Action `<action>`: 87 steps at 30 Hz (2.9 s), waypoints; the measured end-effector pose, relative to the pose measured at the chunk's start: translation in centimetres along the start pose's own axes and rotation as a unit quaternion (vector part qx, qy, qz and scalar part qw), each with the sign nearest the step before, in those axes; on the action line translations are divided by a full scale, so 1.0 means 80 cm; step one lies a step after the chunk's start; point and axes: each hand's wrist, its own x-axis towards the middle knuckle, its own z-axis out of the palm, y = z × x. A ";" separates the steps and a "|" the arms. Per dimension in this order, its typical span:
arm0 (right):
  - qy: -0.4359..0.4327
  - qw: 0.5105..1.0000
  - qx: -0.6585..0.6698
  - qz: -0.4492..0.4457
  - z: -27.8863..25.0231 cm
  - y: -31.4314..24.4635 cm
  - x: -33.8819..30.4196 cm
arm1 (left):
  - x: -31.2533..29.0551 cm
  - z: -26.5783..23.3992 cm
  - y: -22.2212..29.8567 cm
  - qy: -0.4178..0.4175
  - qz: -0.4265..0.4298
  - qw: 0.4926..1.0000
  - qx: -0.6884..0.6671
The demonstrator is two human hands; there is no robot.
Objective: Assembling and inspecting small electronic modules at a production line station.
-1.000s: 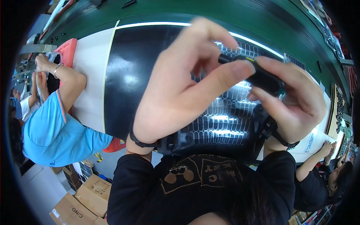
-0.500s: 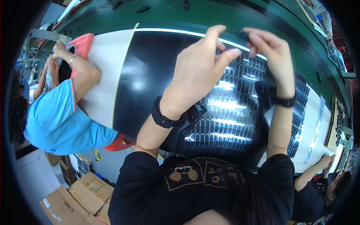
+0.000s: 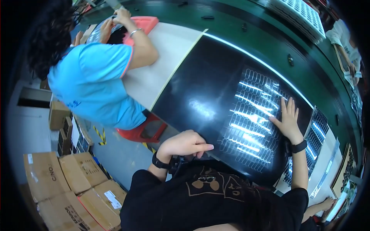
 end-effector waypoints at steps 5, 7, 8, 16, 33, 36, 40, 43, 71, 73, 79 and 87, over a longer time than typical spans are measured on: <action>-0.031 0.992 0.023 -0.119 -0.001 -0.071 -0.028 | -0.009 0.084 -0.094 0.111 -0.027 0.982 -0.152; -0.024 0.987 0.027 -0.158 0.000 -0.106 -0.036 | -0.003 0.102 -0.113 0.116 0.041 0.921 -0.369; -0.023 0.982 0.031 -0.185 -0.002 -0.123 -0.039 | 0.000 0.108 -0.119 0.119 0.107 0.815 -0.557; -0.011 0.966 0.067 -0.249 0.017 -0.169 -0.054 | 0.019 0.125 -0.142 0.156 0.115 0.737 -0.648; 0.142 0.941 0.250 -0.179 -0.022 -0.074 -0.119 | 0.028 0.185 -0.429 0.314 -0.081 0.740 -0.589; 0.186 0.959 0.181 -0.116 -0.033 -0.016 -0.155 | 0.085 0.172 -0.442 0.291 -0.085 0.751 -0.587; 0.180 0.982 0.050 -0.001 -0.027 0.052 -0.190 | 0.133 0.150 -0.495 0.364 -0.096 0.722 -0.581; 0.217 0.974 0.055 0.038 -0.003 0.101 -0.239 | 0.175 0.106 -0.470 0.402 -0.075 0.734 -0.542; 0.178 0.956 0.194 0.128 0.042 0.091 -0.277 | 0.070 0.253 -0.496 -0.009 -0.255 0.905 -0.341; 0.172 0.957 0.204 0.114 0.044 0.088 -0.268 | 0.085 0.237 -0.510 0.031 -0.247 0.888 -0.387; 0.172 0.956 0.211 0.107 0.044 0.086 -0.270 | 0.141 0.131 -0.410 0.099 -0.074 0.782 -0.611; 0.197 0.952 0.208 0.104 0.053 0.104 -0.289 | 0.020 0.066 -0.261 0.288 0.062 0.780 -0.552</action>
